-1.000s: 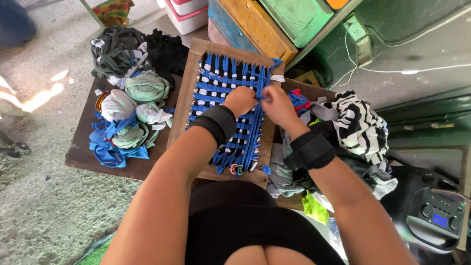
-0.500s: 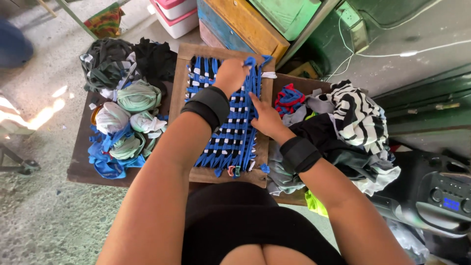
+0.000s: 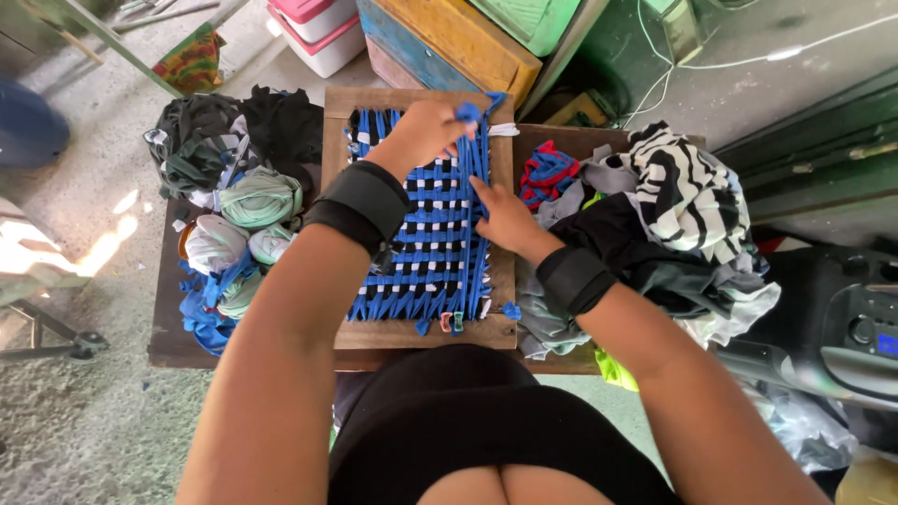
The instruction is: The person is weaving fabric strips into a pattern on a small wooden loom to create a rug.
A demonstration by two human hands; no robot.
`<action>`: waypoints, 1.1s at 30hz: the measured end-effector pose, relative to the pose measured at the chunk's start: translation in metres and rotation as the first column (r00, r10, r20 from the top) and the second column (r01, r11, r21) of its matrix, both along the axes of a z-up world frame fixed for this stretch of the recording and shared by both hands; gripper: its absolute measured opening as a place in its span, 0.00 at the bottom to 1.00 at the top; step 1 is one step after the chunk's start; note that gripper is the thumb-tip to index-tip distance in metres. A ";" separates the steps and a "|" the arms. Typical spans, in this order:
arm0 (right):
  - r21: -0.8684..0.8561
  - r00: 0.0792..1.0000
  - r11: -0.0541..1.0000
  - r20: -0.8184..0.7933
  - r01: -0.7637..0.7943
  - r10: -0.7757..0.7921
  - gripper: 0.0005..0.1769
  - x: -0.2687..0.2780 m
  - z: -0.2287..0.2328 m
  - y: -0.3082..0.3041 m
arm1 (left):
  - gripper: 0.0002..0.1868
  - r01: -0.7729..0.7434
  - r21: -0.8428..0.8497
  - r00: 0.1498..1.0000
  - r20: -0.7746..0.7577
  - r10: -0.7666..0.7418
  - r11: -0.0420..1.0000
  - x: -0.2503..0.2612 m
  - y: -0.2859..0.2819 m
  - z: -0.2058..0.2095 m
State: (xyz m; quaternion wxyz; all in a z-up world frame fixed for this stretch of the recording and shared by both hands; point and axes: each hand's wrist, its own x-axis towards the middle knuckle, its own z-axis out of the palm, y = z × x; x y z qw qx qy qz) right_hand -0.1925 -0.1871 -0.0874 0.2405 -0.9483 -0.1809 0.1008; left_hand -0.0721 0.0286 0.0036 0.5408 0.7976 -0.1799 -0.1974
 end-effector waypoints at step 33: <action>0.337 0.945 0.889 0.212 -0.311 0.250 0.09 0.051 0.138 0.031 | 0.15 -0.040 0.474 0.968 0.237 -0.083 0.880 -0.076 -0.018 -0.087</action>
